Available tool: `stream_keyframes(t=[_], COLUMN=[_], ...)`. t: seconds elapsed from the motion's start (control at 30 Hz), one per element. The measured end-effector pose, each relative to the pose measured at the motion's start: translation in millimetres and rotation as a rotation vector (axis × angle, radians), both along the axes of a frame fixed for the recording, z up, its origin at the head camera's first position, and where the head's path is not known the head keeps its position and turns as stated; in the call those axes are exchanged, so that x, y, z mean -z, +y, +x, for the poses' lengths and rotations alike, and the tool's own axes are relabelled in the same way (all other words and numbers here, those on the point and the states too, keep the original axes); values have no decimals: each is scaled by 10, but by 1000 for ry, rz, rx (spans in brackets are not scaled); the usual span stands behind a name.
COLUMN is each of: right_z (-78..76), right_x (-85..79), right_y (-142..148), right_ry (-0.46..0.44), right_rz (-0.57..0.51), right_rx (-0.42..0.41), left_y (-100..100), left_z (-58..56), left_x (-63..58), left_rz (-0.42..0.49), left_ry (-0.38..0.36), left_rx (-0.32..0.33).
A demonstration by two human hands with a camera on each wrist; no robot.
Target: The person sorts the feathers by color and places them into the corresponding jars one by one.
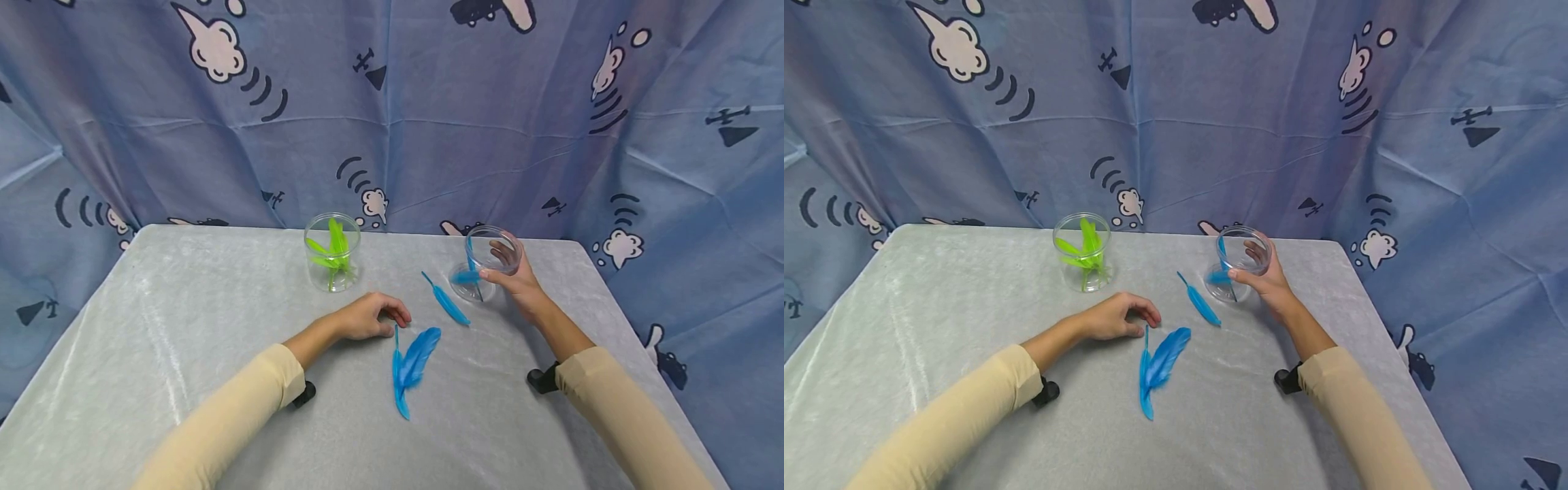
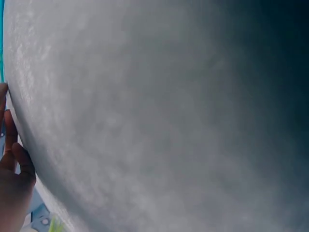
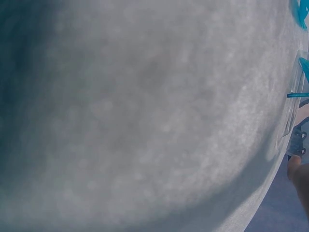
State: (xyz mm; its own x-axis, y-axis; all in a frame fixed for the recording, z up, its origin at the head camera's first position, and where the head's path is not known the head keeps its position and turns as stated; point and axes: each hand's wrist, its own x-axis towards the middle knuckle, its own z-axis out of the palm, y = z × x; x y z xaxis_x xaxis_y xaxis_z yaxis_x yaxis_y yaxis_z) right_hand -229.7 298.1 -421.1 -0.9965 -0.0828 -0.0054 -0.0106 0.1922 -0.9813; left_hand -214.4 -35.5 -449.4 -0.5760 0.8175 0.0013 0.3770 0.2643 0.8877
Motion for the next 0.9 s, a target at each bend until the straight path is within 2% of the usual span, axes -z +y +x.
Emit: stream_keyframes(t=[0.5,0.73,0.9], right_z=[-5,-6,-10], right_x=[0,-1,6], right_y=[3,-7,-5], right_ry=[-2,-2,10], right_rz=[-8,-10,-22], right_rx=[-6,-4,-5], left_y=[10,-12,-48], left_z=[12,-18,-49], left_x=[-21,-95,-188], left_rz=[-28,-42,-46], left_ry=[20,40,13], left_rx=[-33,24,89])
